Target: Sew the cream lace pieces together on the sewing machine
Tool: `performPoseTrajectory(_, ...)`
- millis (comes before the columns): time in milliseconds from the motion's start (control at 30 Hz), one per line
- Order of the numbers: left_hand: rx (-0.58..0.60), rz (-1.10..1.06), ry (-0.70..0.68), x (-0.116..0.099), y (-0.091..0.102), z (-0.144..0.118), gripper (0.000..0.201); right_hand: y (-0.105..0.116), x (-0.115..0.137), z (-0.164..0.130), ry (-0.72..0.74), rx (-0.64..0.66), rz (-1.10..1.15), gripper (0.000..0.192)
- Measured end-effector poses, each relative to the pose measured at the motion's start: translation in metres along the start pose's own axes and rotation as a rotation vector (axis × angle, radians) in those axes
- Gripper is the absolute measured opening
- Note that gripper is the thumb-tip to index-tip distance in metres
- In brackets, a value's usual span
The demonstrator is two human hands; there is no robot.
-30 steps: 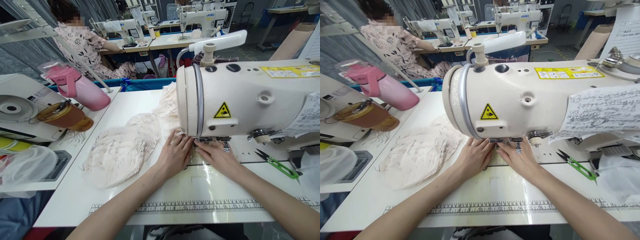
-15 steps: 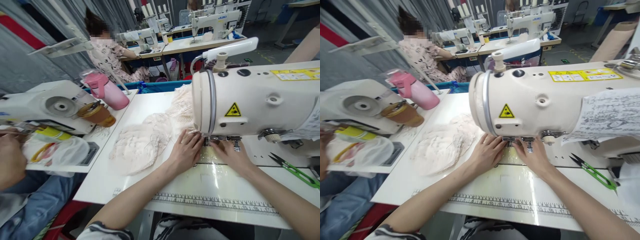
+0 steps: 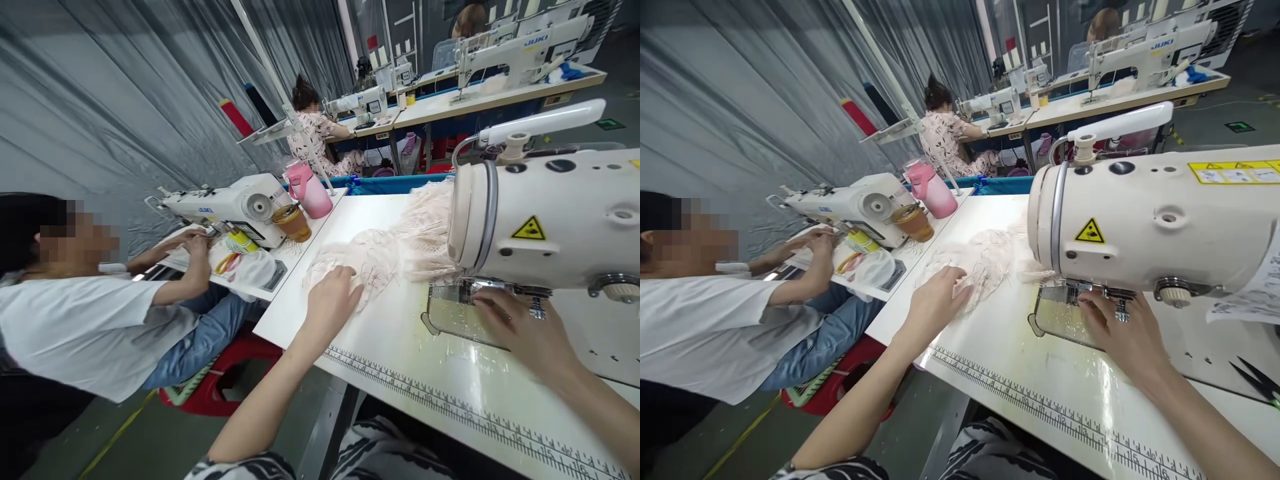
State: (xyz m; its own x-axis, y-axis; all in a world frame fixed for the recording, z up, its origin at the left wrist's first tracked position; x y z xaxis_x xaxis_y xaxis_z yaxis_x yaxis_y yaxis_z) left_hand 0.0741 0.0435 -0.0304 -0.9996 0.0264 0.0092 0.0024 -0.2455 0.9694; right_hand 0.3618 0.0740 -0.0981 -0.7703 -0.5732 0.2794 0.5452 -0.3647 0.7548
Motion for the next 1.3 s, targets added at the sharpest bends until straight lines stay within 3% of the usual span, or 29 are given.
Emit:
performPoseTrajectory(100, -0.007, -0.046, 0.059, 0.019, -0.011, -0.013, 0.009, -0.002, 0.005, 0.000, 0.094, -0.007, -0.114, 0.024)
performPoseTrajectory(233, -0.049, -0.125, 0.102, 0.025, -0.018, -0.020, 0.018, 0.002, 0.007, 0.002, 0.098, -0.025, -0.126, 0.023)
performPoseTrajectory(500, -0.149, -0.441, 0.133, 0.050, -0.006, -0.019, 0.022, 0.007, 0.017, 0.003, 0.193, -0.062, -0.186, 0.024)
performPoseTrajectory(600, -0.295, -0.505, 0.172, 0.070, 0.009, -0.014, 0.022, 0.011, 0.019, 0.005, 0.207, -0.085, -0.211, 0.026)
performPoseTrajectory(767, -0.697, -0.484, 0.237, 0.098, 0.055, -0.005, 0.025, 0.017, 0.021, 0.008, 0.234, -0.068, -0.176, 0.032)
performPoseTrajectory(867, -0.952, -0.446, 0.152, 0.091, 0.090, -0.007, 0.029, 0.015, 0.018, 0.007, 0.223, -0.070, -0.171, 0.034)
performPoseTrajectory(933, -1.022, -0.446, 0.067, 0.075, 0.110, -0.010, 0.030, 0.011, 0.012, 0.007, 0.162, -0.056, -0.158, 0.030)
performPoseTrajectory(1000, -0.974, -0.500, 0.004, 0.053, 0.126, -0.013, 0.028, 0.007, 0.007, 0.006, 0.082, -0.034, -0.136, 0.026)
performPoseTrajectory(1067, -0.781, -0.633, -0.040, 0.027, 0.132, -0.010, 0.026, 0.005, 0.005, 0.006, 0.031, -0.016, -0.113, 0.025)
performPoseTrajectory(1133, -0.533, -0.800, -0.045, -0.001, 0.124, -0.004, 0.029, 0.004, 0.005, 0.008, 0.009, 0.019, -0.087, 0.026)
performPoseTrajectory(1200, -0.204, -0.954, -0.050, -0.031, 0.096, 0.007, 0.035, 0.003, 0.004, 0.011, -0.030, 0.054, -0.065, 0.026)
performPoseTrajectory(1300, 0.361, -0.907, -0.150, -0.080, 0.026, 0.021, 0.037, 0.004, 0.001, 0.015, -0.091, 0.093, -0.054, 0.026)
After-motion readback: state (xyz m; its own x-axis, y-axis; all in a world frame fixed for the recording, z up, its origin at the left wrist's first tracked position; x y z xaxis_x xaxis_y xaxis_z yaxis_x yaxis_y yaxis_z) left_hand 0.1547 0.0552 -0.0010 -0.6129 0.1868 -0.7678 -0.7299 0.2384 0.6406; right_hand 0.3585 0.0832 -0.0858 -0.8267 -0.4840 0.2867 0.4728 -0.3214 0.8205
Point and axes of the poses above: each hand's wrist, its own z-axis towards the middle knuckle, its own y-axis out of the back of the hand, x = y × z, the point moved 7 cm from there along z, towards the middle knuckle, and after that the axes turned 4 degrees about -y, right-handed, at the moved point
